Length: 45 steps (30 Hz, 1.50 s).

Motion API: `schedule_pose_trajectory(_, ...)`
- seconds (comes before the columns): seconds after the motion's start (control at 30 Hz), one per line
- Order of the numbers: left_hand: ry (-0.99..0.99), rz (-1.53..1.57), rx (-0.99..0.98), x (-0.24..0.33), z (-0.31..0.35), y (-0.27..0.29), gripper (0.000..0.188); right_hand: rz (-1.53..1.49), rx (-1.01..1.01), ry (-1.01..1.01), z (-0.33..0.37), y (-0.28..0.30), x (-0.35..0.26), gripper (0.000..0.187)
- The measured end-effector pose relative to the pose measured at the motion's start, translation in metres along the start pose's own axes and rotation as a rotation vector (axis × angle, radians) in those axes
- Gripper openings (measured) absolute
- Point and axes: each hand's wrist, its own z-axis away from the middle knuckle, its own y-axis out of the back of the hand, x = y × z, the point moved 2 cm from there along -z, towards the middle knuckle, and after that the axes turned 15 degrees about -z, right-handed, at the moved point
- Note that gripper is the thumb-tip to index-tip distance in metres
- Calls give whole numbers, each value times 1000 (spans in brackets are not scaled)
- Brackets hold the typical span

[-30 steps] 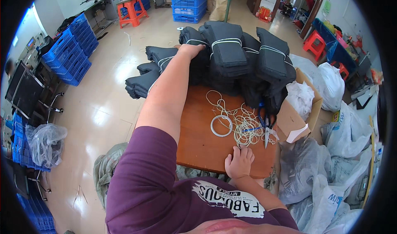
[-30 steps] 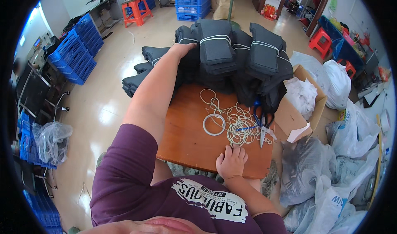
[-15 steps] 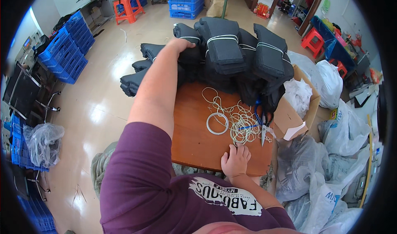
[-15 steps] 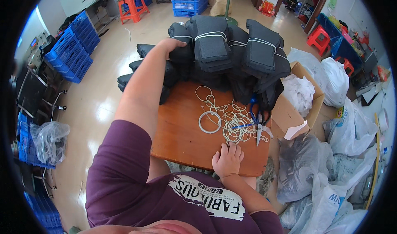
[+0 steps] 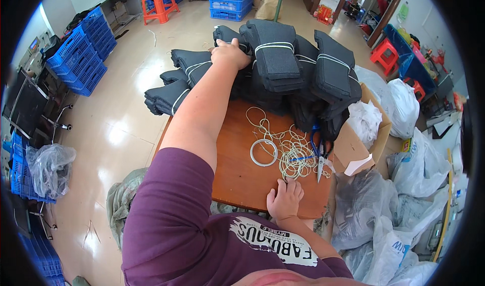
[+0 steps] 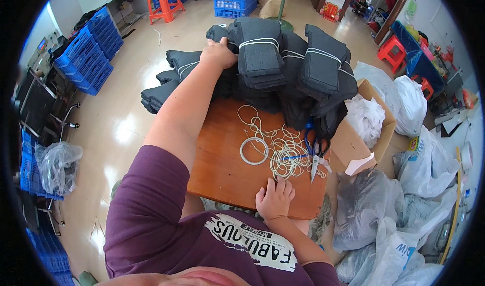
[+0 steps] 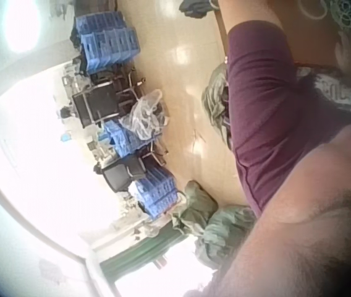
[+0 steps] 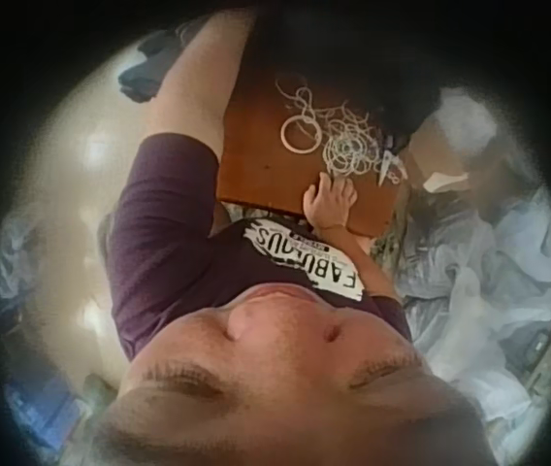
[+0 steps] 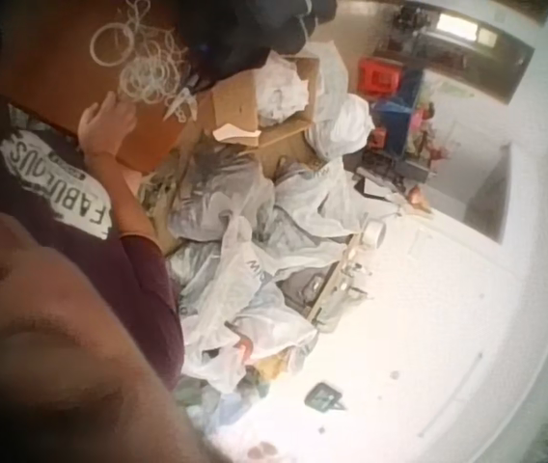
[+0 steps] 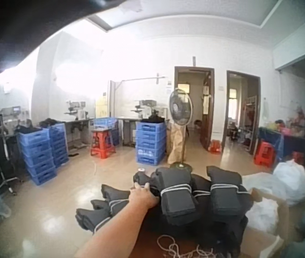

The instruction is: Bundling and securing shoe upper components with rubber bands in a factory setting.

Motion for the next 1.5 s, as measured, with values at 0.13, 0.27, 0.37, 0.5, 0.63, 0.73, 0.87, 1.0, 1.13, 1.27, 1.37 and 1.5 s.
schedule_pose_trajectory(0.13, 64, 152, 17, -2, -4, -6, 76, -5, -6, -4, -1, -2, 1, 39)
schedule_pose_trajectory(0.27, 40, 110, 185, -11, -3, -7, 61, -6, -2, -20, -2, 0, 1, 38)
schedule_pose_trajectory(0.37, -188, 678, 681, -19, 3, 6, 48, -18, -4, -37, -2, -1, 3, 38)
schedule_pose_trajectory(0.5, -45, 1110, 389, -1, 56, 34, 78, -15, 31, -3, -2, -3, 3, 38)
schedule_pose_trajectory(0.63, -59, 1261, 32, 35, 76, 39, 110, -21, 52, -5, 1, -2, 5, 38)
schedule_pose_trajectory(0.73, -82, 1044, -9, 45, 66, 42, 122, -36, 62, 7, -1, -5, 3, 37)
schedule_pose_trajectory(0.87, -28, 987, -4, 64, 73, 54, 131, -15, 51, -3, -2, -3, 3, 36)
schedule_pose_trajectory(1.0, 25, 848, -27, 58, 75, 63, 131, -8, 66, 14, -2, -5, 1, 34)
schedule_pose_trajectory(1.13, -34, 1367, -102, 43, 81, 51, 122, -21, 87, 4, 0, -2, 8, 33)
schedule_pose_trajectory(1.27, -300, 2146, -529, -11, 68, 5, 58, -21, 88, 9, 1, -7, 2, 33)
schedule_pose_trajectory(1.37, -286, 2315, -389, -35, 91, -10, 49, -6, 84, 16, 0, -8, 2, 33)
schedule_pose_trajectory(1.5, -647, 2222, -215, -69, 132, -16, 69, -22, 59, -30, -1, -5, 3, 33)
